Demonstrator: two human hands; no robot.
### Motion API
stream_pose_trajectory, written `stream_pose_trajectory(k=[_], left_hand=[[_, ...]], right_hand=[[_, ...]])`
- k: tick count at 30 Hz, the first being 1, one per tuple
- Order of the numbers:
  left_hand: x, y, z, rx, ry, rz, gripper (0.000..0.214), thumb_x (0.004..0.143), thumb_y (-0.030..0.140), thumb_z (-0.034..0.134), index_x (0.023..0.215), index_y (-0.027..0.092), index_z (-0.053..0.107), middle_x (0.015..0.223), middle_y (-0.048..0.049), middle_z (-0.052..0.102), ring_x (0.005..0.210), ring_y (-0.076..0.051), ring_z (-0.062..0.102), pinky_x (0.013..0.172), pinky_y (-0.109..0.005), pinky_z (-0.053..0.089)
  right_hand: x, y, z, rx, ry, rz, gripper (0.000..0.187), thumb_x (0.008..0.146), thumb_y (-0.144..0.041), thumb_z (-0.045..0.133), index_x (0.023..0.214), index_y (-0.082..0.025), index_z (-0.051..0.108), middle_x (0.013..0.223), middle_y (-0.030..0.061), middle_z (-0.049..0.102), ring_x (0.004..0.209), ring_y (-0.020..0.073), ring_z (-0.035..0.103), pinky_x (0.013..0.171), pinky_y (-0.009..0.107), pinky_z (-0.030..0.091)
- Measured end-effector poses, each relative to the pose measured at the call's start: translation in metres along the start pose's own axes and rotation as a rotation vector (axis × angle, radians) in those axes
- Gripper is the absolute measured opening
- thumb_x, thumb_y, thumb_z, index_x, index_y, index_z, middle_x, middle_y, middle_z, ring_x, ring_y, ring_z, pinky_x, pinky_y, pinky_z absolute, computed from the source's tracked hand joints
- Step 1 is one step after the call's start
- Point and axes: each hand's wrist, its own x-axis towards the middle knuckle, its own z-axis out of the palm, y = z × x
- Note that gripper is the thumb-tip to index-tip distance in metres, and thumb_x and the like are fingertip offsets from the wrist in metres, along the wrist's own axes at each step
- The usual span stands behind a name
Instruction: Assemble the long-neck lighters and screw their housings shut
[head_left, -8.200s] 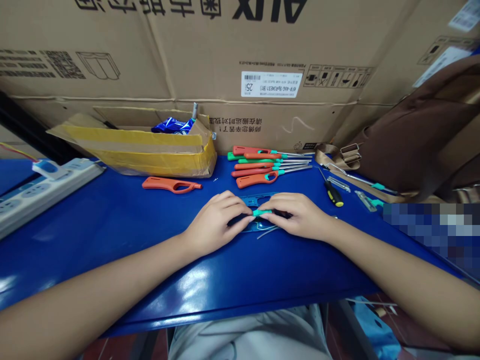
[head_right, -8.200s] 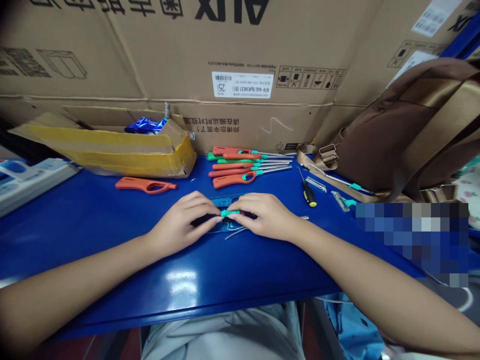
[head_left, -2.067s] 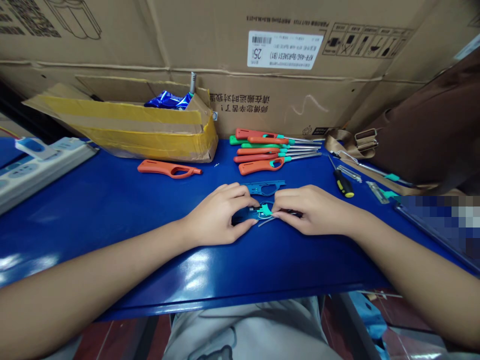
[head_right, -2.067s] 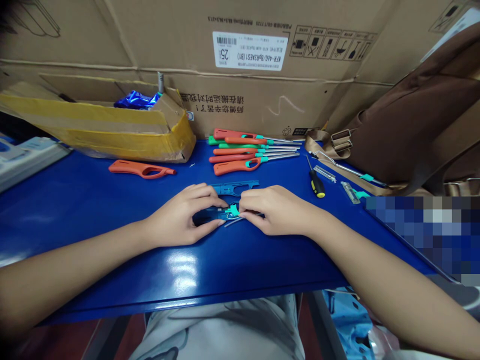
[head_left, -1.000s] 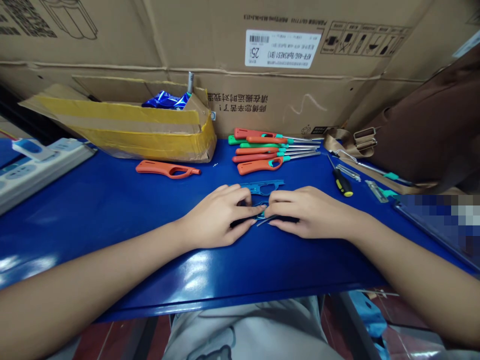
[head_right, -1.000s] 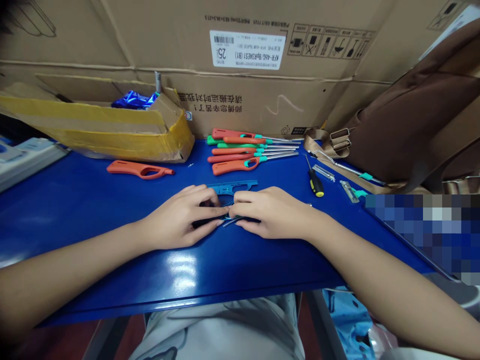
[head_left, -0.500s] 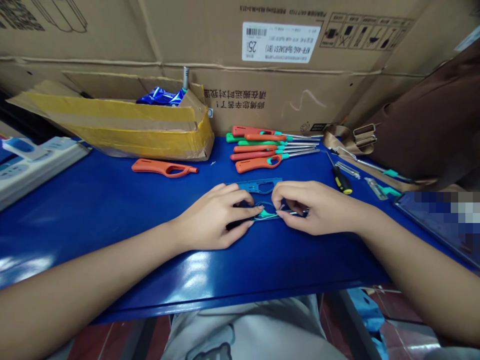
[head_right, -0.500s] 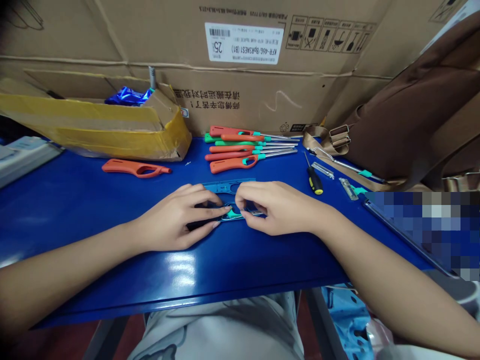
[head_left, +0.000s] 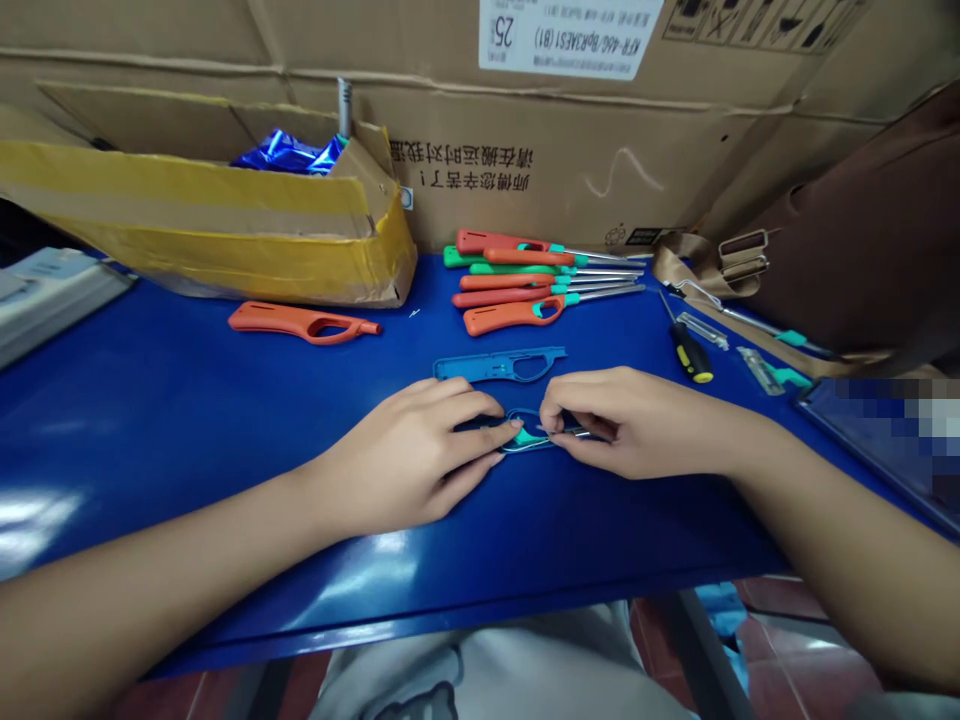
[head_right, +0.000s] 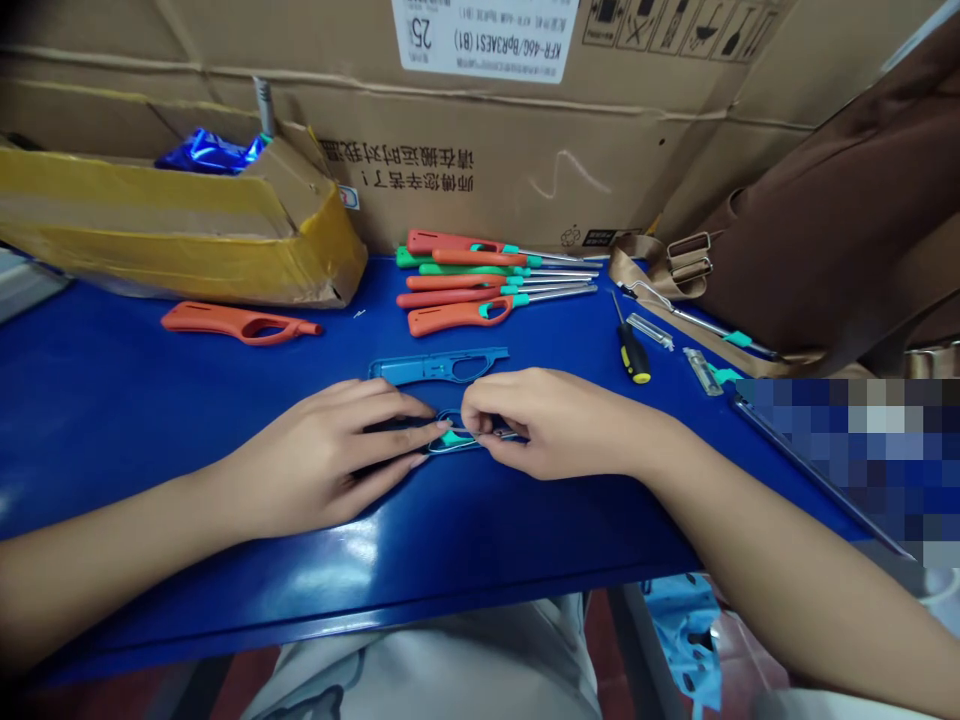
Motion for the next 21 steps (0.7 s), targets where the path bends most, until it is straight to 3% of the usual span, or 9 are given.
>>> stream_pose_trajectory(k=[10, 17, 21], left_hand=[[0.0002, 0.0038, -0.0023, 0.202, -0.004, 0.07, 0.032, 0.105, 0.025, 0.047, 0.13, 0.019, 0.066, 0.117, -0.0107, 0.074, 0.101, -0.024, 0.069, 0.081, -0.038, 0.055], [-0.0024, 0.0038, -0.0049, 0.135, 0.075, 0.102, 0.024, 0.103, 0.021, 0.051, 0.117, 0.021, 0.071, 0.119, -0.0071, 0.075, 0.103, -0.024, 0.071, 0.083, -0.039, 0.06], [-0.003, 0.0032, -0.0067, 0.113, 0.047, 0.112, 0.026, 0.104, 0.022, 0.049, 0.109, 0.026, 0.074, 0.115, -0.0044, 0.076, 0.103, -0.023, 0.072, 0.084, -0.038, 0.062]], right_hand=[[-0.0007, -0.0005, 0.0012, 0.003, 0.002, 0.073, 0.014, 0.087, -0.009, 0.06, 0.088, -0.022, 0.058, 0.082, -0.0047, 0.062, 0.064, 0.0094, 0.049, 0.061, 0.024, 0.035], [-0.0014, 0.0012, 0.0028, 0.019, 0.021, 0.087, 0.015, 0.088, -0.009, 0.06, 0.088, -0.023, 0.056, 0.079, -0.0047, 0.06, 0.063, 0.0097, 0.047, 0.06, 0.023, 0.034], [-0.0001, 0.0015, 0.0036, 0.04, 0.038, 0.12, 0.013, 0.087, -0.011, 0.063, 0.087, -0.023, 0.057, 0.074, -0.0061, 0.058, 0.058, 0.0091, 0.045, 0.058, 0.023, 0.033]])
